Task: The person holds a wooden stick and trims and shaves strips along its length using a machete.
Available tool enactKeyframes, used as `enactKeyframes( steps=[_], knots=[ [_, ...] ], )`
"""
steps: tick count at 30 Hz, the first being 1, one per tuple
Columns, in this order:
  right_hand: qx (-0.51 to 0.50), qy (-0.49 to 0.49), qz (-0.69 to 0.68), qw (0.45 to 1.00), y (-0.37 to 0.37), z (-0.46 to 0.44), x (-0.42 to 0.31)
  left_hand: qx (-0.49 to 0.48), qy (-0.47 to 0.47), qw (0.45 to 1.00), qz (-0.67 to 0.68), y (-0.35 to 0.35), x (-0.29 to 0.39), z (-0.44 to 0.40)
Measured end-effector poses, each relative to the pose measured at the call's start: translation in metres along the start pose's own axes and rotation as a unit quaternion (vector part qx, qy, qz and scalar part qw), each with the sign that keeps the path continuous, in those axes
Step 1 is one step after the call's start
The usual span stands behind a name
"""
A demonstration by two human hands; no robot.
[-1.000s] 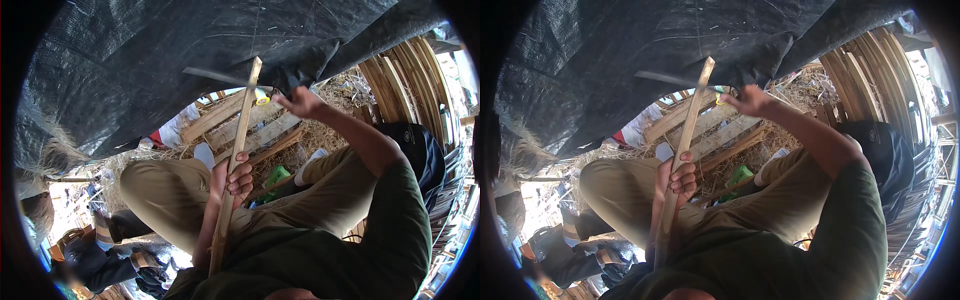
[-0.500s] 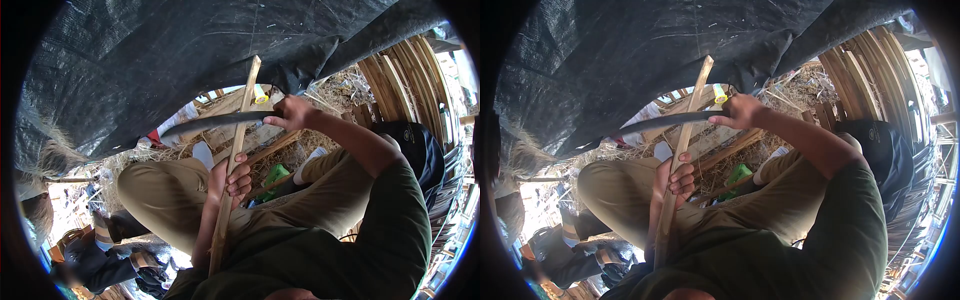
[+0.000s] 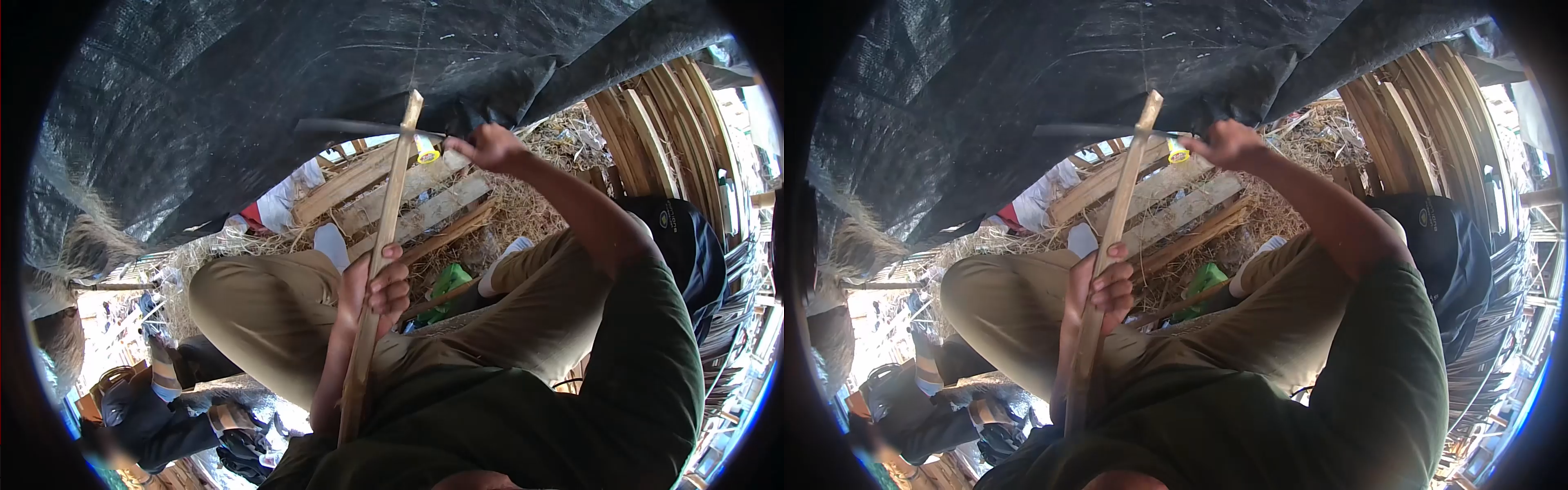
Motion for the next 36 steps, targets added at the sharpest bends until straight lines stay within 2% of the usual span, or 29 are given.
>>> enactKeyframes(
  steps=[2, 4, 5, 6, 8, 10, 11, 12, 14, 15, 16, 18, 20, 21, 22, 24, 27, 28, 30, 31, 32, 34, 35, 36],
  knots=[
    [0.02, 0.022, 0.054, 0.998, 0.004, 0.0, 0.001, -0.02, -0.001, 1.0, -0.002, 0.0, 0.001, -0.002],
    [0.085, 0.076, 0.047, 0.992, 0.008, 0.017, -0.033, -0.035, -0.009, 0.999, -0.018, -0.006, 0.007, -0.004],
    [-0.007, 0.058, 0.006, 0.998, -0.004, 0.024, -0.043, -0.035, -0.013, 0.999, -0.031, -0.008, 0.009, -0.003],
    [0.014, 0.142, 0.048, 0.989, -0.012, 0.029, -0.057, -0.033, -0.015, 0.998, -0.041, -0.008, 0.009, -0.001],
    [-0.076, 0.112, 0.101, 0.986, -0.035, 0.022, -0.038, -0.015, -0.003, 0.999, -0.037, -0.004, 0.001, -0.002],
    [0.002, 0.084, 0.084, 0.993, -0.009, 0.006, -0.009, -0.003, 0.005, 0.999, -0.037, 0.0, -0.002, -0.005],
    [0.113, 0.067, 0.059, 0.99, 0.001, -0.011, 0.02, 0.003, 0.009, 0.999, -0.039, 0.003, -0.003, -0.008],
    [0.058, 0.028, 0.062, 0.996, 0.001, -0.01, 0.027, 0.011, 0.015, 0.999, -0.042, 0.007, -0.003, -0.009],
    [0.052, 0.055, 0.041, 0.996, -0.003, 0.0, 0.003, 0.009, 0.005, 0.999, -0.052, 0.007, 0.001, -0.006],
    [0.135, 0.109, 0.033, 0.984, -0.002, 0.011, -0.015, 0.007, 0.001, 0.998, -0.058, 0.006, 0.004, -0.006],
    [0.069, 0.121, 0.04, 0.989, -0.008, 0.019, -0.034, 0.009, -0.001, 0.998, -0.064, 0.005, 0.004, -0.007],
    [0.118, 0.296, 0.094, 0.943, -0.01, 0.043, -0.071, 0.018, -0.003, 0.997, -0.076, 0.005, 0.005, -0.006],
    [0.065, 0.224, 0.154, 0.96, -0.025, 0.01, -0.028, 0.032, 0.011, 0.997, -0.074, 0.009, -0.002, -0.004],
    [0.008, 0.098, 0.098, 0.99, -0.013, 0.0, -0.004, 0.036, 0.016, 0.997, -0.074, 0.009, -0.005, -0.005],
    [0.115, 0.041, 0.127, 0.984, 0.009, -0.011, 0.019, 0.051, 0.019, 0.995, -0.086, 0.013, -0.007, -0.008],
    [0.116, -0.017, 0.109, 0.987, 0.012, -0.016, 0.051, 0.082, 0.026, 0.99, -0.11, 0.024, -0.011, -0.01],
    [0.067, 0.037, 0.071, 0.995, -0.003, 0.002, 0.011, 0.045, 0.022, 0.992, -0.118, 0.02, -0.008, -0.011],
    [-0.055, 0.021, 0.056, 0.997, -0.014, 0.012, -0.013, 0.04, 0.02, 0.993, -0.109, 0.019, -0.007, -0.011],
    [-0.004, 0.168, 0.111, 0.98, -0.027, 0.023, -0.037, 0.036, 0.02, 0.995, -0.091, 0.019, -0.006, -0.01],
    [-0.022, 0.127, 0.117, 0.985, -0.036, 0.012, -0.02, 0.03, 0.03, 0.996, -0.079, 0.018, -0.009, -0.007],
    [0.055, 0.162, 0.135, 0.976, -0.025, 0.006, -0.008, 0.021, 0.038, 0.997, -0.066, 0.014, -0.014, -0.006],
    [0.142, 0.091, 0.1, 0.981, -0.001, -0.012, 0.032, 0.013, 0.045, 0.998, -0.052, 0.01, -0.016, -0.009],
    [0.101, 0.029, 0.021, 0.994, -0.004, -0.019, 0.052, 0.018, 0.044, 0.998, -0.049, 0.013, -0.016, -0.011],
    [0.124, 0.059, 0.02, 0.99, -0.005, -0.018, 0.044, 0.022, 0.042, 0.998, -0.045, 0.015, -0.015, -0.012]
  ],
)
Point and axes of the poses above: each hand's wrist, its own z-axis away from the middle knuckle, its own y-axis out of the back of the hand, x = y × z, the point moved 10 cm from there along -z, towards the middle knuckle, and after that the axes turned 8 degrees about y, right-handed, at the moved point
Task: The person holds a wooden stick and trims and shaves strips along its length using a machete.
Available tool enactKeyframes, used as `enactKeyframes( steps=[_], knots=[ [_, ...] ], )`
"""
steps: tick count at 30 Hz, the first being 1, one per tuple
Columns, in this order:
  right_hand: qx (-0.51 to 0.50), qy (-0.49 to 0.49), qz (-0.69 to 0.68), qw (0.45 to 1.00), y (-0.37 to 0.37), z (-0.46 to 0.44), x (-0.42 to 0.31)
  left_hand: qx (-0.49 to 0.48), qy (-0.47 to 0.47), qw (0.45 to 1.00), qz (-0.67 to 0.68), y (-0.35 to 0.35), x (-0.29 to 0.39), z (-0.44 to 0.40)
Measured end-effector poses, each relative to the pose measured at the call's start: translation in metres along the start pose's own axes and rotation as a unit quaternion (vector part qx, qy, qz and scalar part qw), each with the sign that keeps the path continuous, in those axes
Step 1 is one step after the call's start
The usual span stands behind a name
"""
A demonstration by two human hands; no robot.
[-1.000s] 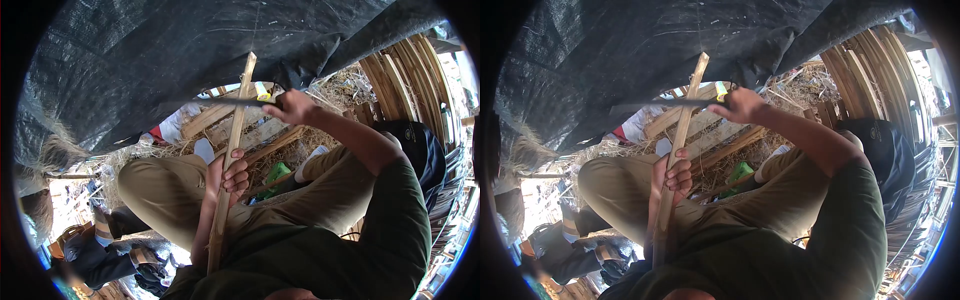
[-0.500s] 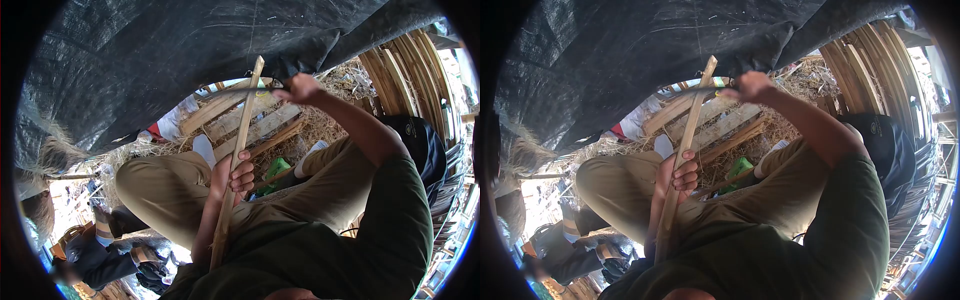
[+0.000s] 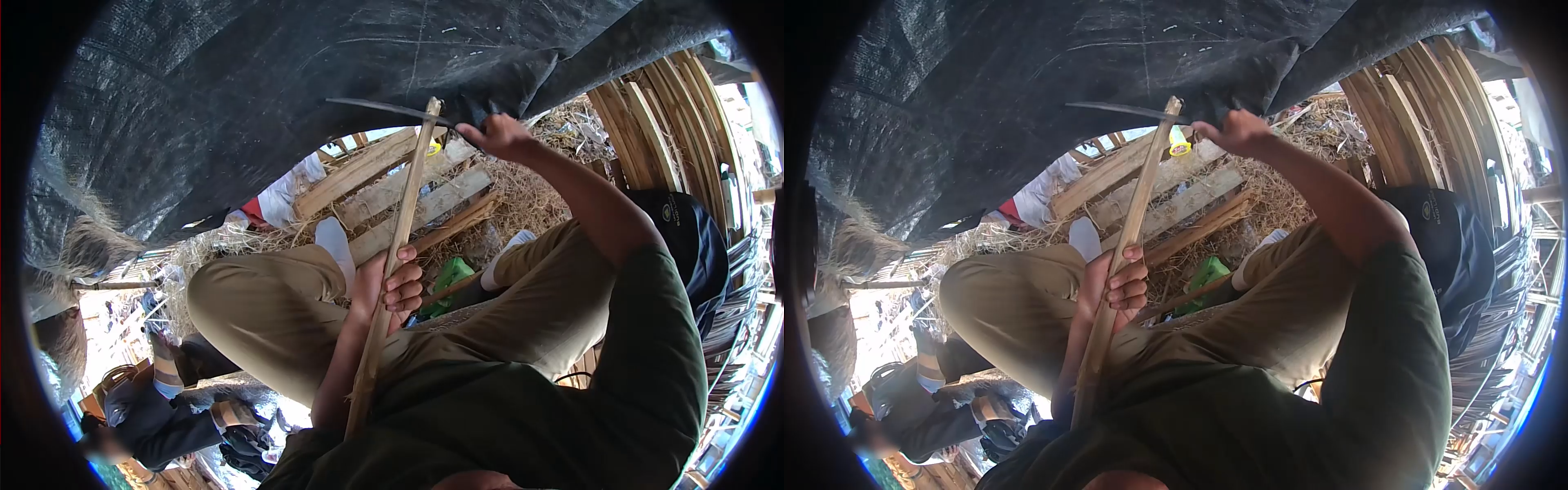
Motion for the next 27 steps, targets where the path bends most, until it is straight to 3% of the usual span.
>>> enactKeyframes(
  steps=[2, 3, 4, 6, 8, 9, 10, 12, 15, 16, 19, 20, 22, 24, 26, 27],
  knots=[
    [0.052, 0.059, -0.006, 0.997, -0.009, 0.007, -0.026, -0.028, -0.008, 1.0, 0.006, 0.002, 0.004, 0.004],
    [-0.062, 0.017, -0.015, 0.998, -0.004, 0.02, -0.056, -0.04, -0.011, 0.999, 0.009, 0.002, 0.005, 0.006],
    [-0.112, 0.063, 0.014, 0.992, -0.012, 0.026, -0.072, -0.044, -0.011, 0.999, 0.018, 0.0, 0.006, 0.006],
    [-0.102, 0.138, 0.087, 0.981, -0.017, 0.031, -0.082, -0.049, -0.009, 0.998, 0.04, -0.003, 0.004, 0.009],
    [-0.083, 0.088, 0.055, 0.991, -0.017, 0.014, -0.037, -0.061, 0.005, 0.997, 0.056, -0.006, -0.004, 0.012],
    [-0.112, -0.036, 0.062, 0.991, -0.01, 0.005, -0.007, -0.071, 0.011, 0.996, 0.06, -0.009, -0.006, 0.011],
    [-0.061, -0.07, 0.016, 0.996, 0.001, 0.002, 0.009, -0.075, 0.012, 0.995, 0.066, -0.008, -0.007, 0.01],
    [0.001, 0.014, 0.084, 0.996, 0.005, 0.004, -0.004, -0.084, 0.012, 0.993, 0.078, -0.005, -0.006, 0.007],
    [-0.012, 0.078, 0.003, 0.997, 0.004, 0.022, -0.056, -0.087, -0.021, 0.994, 0.067, -0.005, 0.006, 0.015],
    [-0.031, 0.131, 0.071, 0.988, -0.005, 0.029, -0.065, -0.086, -0.017, 0.994, 0.069, -0.007, 0.006, 0.015],
    [-0.046, 0.111, 0.055, 0.991, -0.006, 0.014, -0.034, -0.076, -0.014, 0.994, 0.083, -0.005, 0.001, 0.021],
    [-0.077, -0.004, 0.108, 0.991, -0.004, 0.006, 0.0, -0.072, -0.016, 0.994, 0.083, -0.003, 0.001, 0.021],
    [0.018, -0.077, 0.083, 0.993, 0.013, 0.001, 0.029, -0.074, -0.018, 0.994, 0.078, -0.002, -0.002, 0.024],
    [0.096, 0.059, 0.124, 0.986, 0.002, 0.006, 0.015, -0.091, -0.023, 0.993, 0.068, -0.005, -0.001, 0.023],
    [-0.077, -0.013, -0.007, 0.997, -0.007, 0.012, -0.007, -0.1, -0.042, 0.992, 0.057, -0.007, 0.005, 0.026],
    [-0.056, 0.075, -0.005, 0.996, -0.005, 0.02, -0.033, -0.104, -0.052, 0.992, 0.051, -0.008, 0.009, 0.028]
  ],
)
Point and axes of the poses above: each hand's wrist, its own z-axis away from the middle knuckle, its own y-axis out of the back of the hand, x = y × z, the point moved 10 cm from there along -z, towards the middle knuckle, and after that the axes turned 8 degrees about y, right-handed, at the moved point
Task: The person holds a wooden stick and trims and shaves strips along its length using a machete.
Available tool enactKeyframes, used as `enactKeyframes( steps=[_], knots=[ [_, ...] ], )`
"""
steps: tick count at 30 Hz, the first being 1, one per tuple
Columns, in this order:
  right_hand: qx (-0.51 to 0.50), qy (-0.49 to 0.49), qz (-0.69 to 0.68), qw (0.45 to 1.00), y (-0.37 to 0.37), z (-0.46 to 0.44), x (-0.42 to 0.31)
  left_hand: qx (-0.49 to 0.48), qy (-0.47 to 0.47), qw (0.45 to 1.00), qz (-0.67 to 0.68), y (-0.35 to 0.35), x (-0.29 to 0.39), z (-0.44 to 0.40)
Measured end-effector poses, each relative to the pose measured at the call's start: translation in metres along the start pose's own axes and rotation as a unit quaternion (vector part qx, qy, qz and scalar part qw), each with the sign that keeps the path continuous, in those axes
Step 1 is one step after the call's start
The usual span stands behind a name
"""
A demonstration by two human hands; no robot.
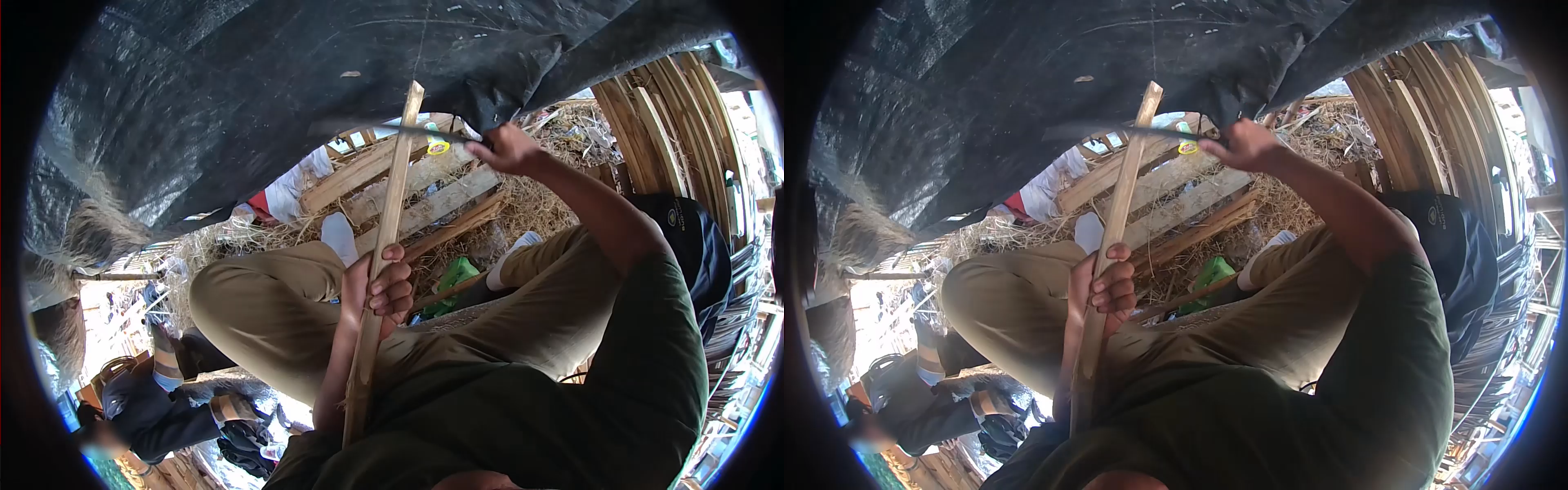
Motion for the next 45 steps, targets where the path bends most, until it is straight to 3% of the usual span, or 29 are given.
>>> enactKeyframes(
  steps=[1, 7, 8, 11, 14, 15, 17, 20, 24, 27, 28, 32, 35, 38, 41, 45],
  knots=[
    [0.019, 0.089, 0.007, 0.996, 0.0, 0.005, -0.024, 0.003, 0.0, 1.0, 0.002, 0.001, 0.001, 0.001],
    [0.147, -0.042, 0.123, 0.981, 0.023, -0.007, 0.019, 0.054, 0.001, 0.998, -0.02, 0.014, 0.002, 0.005],
    [0.082, -0.088, 0.068, 0.99, 0.02, -0.01, 0.034, 0.079, -0.003, 0.996, -0.042, 0.018, 0.005, 0.005],
    [0.047, -0.121, 0.024, 0.991, 0.037, 0.001, 0.013, 0.194, -0.037, 0.966, -0.165, 0.03, 0.017, 0.014],
    [0.041, -0.117, 0.023, 0.992, 0.037, 0.008, 0.01, 0.276, -0.065, 0.923, -0.259, 0.036, 0.023, 0.021],
    [0.032, -0.069, 0.049, 0.996, 0.037, 0.01, 0.005, 0.296, -0.07, 0.911, -0.279, 0.038, 0.023, 0.022],
    [0.012, 0.028, 0.098, 0.995, 0.037, 0.017, -0.002, 0.306, -0.074, 0.896, -0.314, 0.039, 0.021, 0.02],
    [0.0, 0.063, 0.1, 0.993, 0.03, 0.027, 0.0, 0.319, -0.075, 0.882, -0.338, 0.044, 0.019, 0.014],
    [0.034, 0.111, 0.005, 0.993, 0.034, 0.046, -0.04, 0.304, -0.073, 0.888, -0.337, 0.049, 0.014, 0.008],
    [-0.034, 0.044, -0.108, 0.993, 0.023, 0.045, -0.042, 0.293, -0.068, 0.896, -0.327, 0.046, 0.011, 0.007],
    [-0.012, 0.107, -0.058, 0.993, 0.026, 0.04, -0.046, 0.301, -0.065, 0.89, -0.336, 0.045, 0.01, 0.007],
    [0.054, 0.059, 0.095, 0.992, 0.041, 0.042, -0.042, 0.301, -0.07, 0.893, -0.327, 0.049, 0.012, 0.009],
    [0.03, 0.017, 0.074, 0.997, 0.037, 0.036, -0.035, 0.309, -0.069, 0.885, -0.34, 0.048, 0.011, 0.011],
    [0.016, -0.086, 0.039, 0.995, 0.034, 0.035, -0.031, 0.315, -0.084, 0.877, -0.353, 0.045, 0.014, 0.01],
    [0.049, -0.074, 0.065, 0.994, 0.019, 0.034, -0.03, 0.326, -0.09, 0.866, -0.368, 0.044, 0.017, 0.011],
    [0.007, -0.081, 0.075, 0.994, 0.027, 0.029, -0.05, 0.329, -0.09, 0.863, -0.373, 0.047, 0.022, 0.014]
  ],
)
Point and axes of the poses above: each hand's wrist, its own z-axis away from the middle knuckle, its own y-axis out of the back of the hand, x = y × z, the point moved 10 cm from there along -z, towards the middle knuckle, and after that the axes turned 8 degrees about y, right-handed, at the moved point
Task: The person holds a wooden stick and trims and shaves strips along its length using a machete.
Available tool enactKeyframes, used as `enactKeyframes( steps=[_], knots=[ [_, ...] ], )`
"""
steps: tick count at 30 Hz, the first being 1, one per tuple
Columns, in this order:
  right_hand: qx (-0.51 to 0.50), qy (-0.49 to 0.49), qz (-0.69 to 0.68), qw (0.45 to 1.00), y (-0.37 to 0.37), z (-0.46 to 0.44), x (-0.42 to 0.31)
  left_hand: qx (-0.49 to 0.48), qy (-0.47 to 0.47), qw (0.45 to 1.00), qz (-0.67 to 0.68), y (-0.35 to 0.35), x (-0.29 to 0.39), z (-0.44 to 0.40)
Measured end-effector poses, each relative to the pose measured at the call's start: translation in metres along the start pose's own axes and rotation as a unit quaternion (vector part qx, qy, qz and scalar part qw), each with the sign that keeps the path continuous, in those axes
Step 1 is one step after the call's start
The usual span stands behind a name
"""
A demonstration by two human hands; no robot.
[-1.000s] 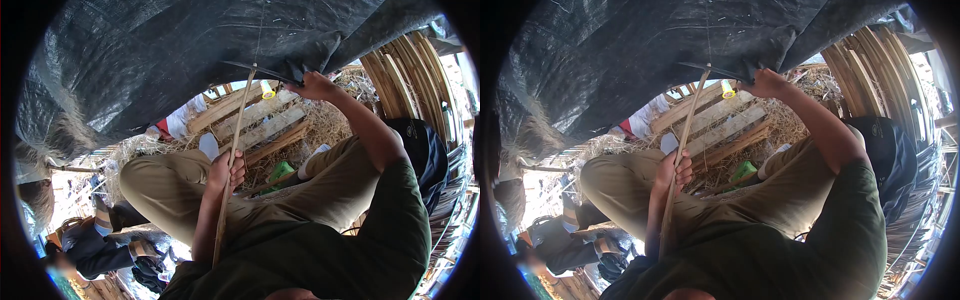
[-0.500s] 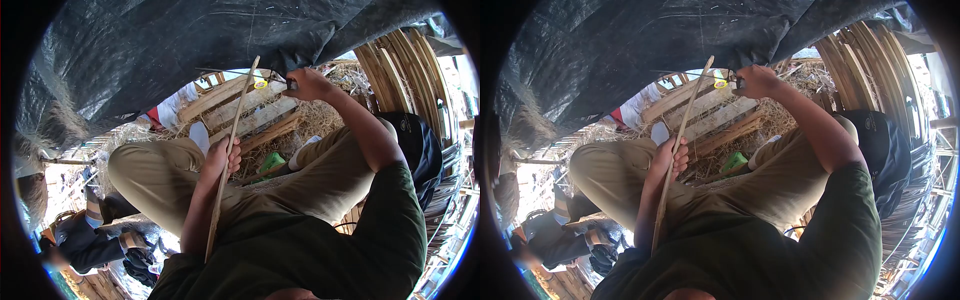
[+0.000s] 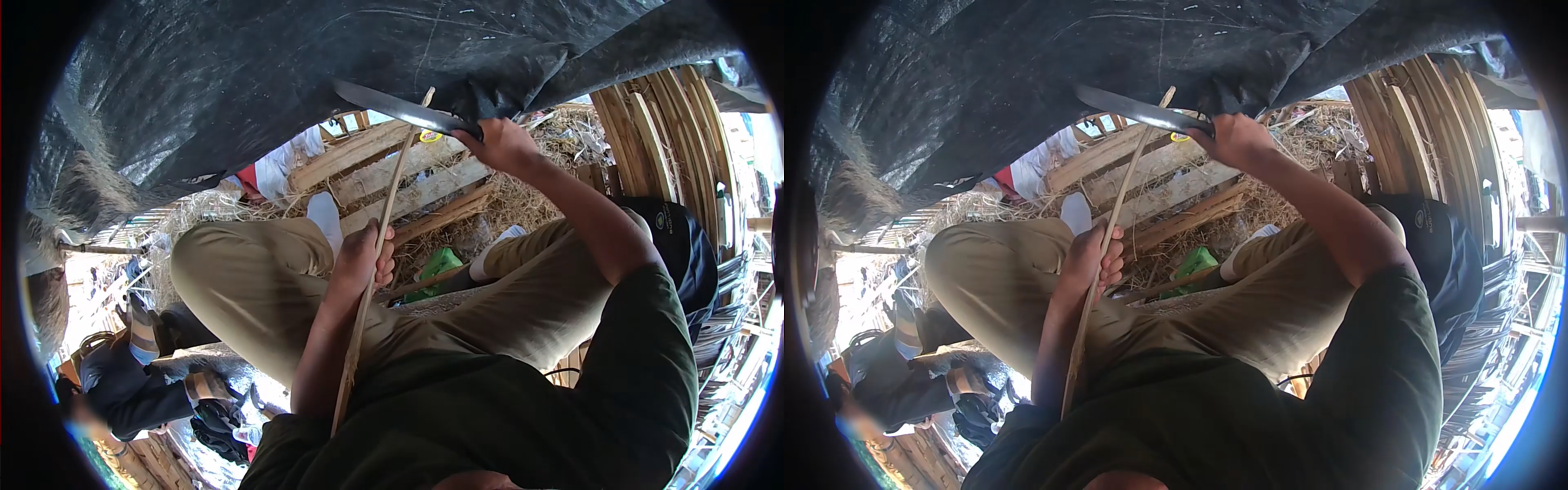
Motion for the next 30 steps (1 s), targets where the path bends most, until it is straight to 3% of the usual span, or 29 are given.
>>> enactKeyframes(
  steps=[4, 6, 8, 10, 15, 18, 19, 22, 23, 26, 28, 30],
  knots=[
    [-0.013, -0.017, 0.001, 1.0, -0.012, -0.025, 0.025, 0.036, -0.015, 0.998, -0.056, 0.002, -0.005, 0.003],
    [-0.013, -0.001, -0.008, 1.0, -0.019, -0.024, 0.023, 0.019, 0.028, 0.999, -0.02, -0.001, -0.006, 0.005],
    [-0.062, 0.004, -0.101, 0.993, -0.049, -0.016, 0.01, 0.009, 0.043, 0.999, -0.011, 0.001, -0.006, 0.006],
    [-0.034, 0.071, -0.094, 0.992, -0.036, -0.004, -0.027, 0.003, 0.063, 0.997, 0.04, -0.001, -0.003, 0.012],
    [-0.007, 0.026, -0.057, 0.998, -0.014, -0.034, 0.009, 0.009, 0.057, 0.998, 0.038, -0.007, 0.001, 0.006],
    [-0.038, 0.025, -0.03, 0.998, -0.017, -0.016, -0.02, -0.007, 0.072, 0.996, 0.052, -0.012, -0.001, 0.004],
    [-0.045, 0.072, -0.087, 0.993, -0.021, -0.012, -0.035, -0.013, 0.081, 0.995, 0.061, -0.013, -0.001, 0.006],
    [-0.117, -0.012, -0.177, 0.977, -0.034, -0.022, -0.016, -0.006, 0.082, 0.995, 0.056, -0.012, -0.001, 0.001],
    [-0.038, 0.0, -0.073, 0.997, -0.025, -0.03, -0.003, 0.001, 0.074, 0.996, 0.051, -0.012, 0.001, -0.001],
    [-0.026, 0.018, -0.065, 0.997, -0.018, -0.035, 0.014, -0.014, 0.082, 0.995, 0.048, -0.018, 0.001, 0.001],
    [-0.016, 0.098, -0.051, 0.994, -0.021, -0.016, -0.021, -0.021, 0.094, 0.994, 0.058, -0.021, 0.002, 0.0],
    [0.072, 0.156, -0.168, 0.971, -0.007, -0.007, -0.046, -0.022, 0.101, 0.992, 0.067, -0.022, 0.0, -0.001]
  ],
)
Point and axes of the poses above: each hand's wrist, its own z-axis away from the middle knuckle, its own y-axis out of the back of the hand, x = y × z, the point moved 10 cm from there along -z, towards the middle knuckle, and after that the axes turned 8 degrees about y, right-handed, at the moved point
